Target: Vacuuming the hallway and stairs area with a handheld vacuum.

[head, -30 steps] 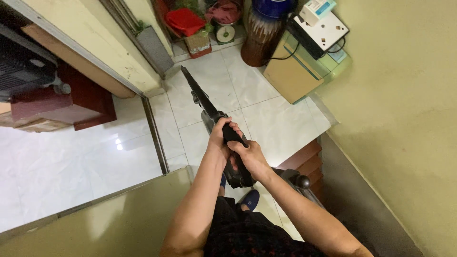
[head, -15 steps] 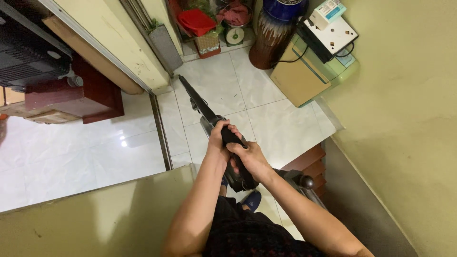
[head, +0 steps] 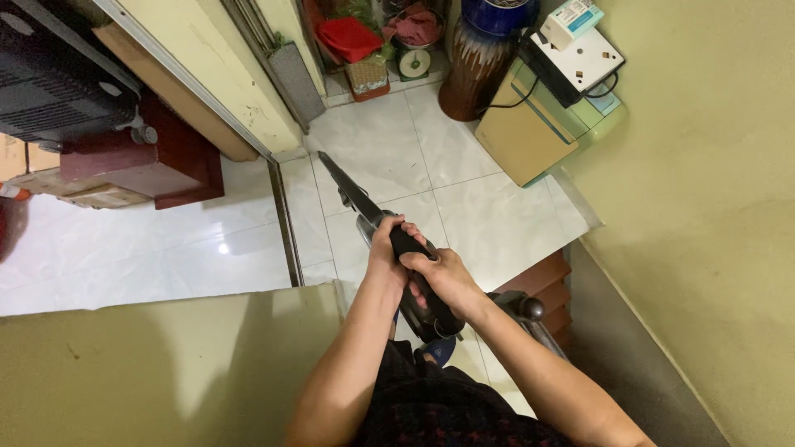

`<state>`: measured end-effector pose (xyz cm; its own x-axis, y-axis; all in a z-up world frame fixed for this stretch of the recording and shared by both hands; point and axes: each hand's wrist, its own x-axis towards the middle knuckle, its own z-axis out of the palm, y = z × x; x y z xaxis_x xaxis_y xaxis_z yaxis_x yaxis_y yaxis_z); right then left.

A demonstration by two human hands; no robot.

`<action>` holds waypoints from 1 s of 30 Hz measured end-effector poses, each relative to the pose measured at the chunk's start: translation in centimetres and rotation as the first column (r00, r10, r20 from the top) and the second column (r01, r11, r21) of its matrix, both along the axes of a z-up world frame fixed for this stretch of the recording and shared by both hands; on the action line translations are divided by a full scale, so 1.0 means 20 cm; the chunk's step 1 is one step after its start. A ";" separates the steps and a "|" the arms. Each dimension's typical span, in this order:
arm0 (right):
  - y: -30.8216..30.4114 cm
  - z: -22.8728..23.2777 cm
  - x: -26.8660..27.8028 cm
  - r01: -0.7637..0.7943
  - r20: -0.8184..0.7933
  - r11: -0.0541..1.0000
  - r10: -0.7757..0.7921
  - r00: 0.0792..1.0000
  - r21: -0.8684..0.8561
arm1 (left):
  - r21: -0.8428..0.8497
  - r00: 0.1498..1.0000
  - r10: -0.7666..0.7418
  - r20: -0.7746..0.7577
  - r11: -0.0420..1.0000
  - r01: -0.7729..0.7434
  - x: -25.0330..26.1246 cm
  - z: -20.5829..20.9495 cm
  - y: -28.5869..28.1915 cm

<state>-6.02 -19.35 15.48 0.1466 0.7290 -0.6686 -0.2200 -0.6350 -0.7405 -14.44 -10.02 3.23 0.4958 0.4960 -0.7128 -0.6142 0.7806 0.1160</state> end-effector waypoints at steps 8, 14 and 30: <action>-0.03 -0.01 -0.02 -0.049 -0.032 0.999 0.049 0.998 -0.010 | 0.017 0.998 0.041 -0.048 0.999 -0.041 -0.05 0.00 -0.05; -0.02 -0.08 -0.07 -0.071 -0.039 0.997 0.072 0.997 0.008 | 0.062 0.997 0.046 -0.061 0.997 -0.042 -0.13 -0.13 -0.03; -0.05 -0.05 -0.06 -0.068 -0.062 0.998 0.068 0.996 0.006 | -0.045 0.997 0.078 -0.014 0.996 -0.078 -0.11 -0.06 -0.07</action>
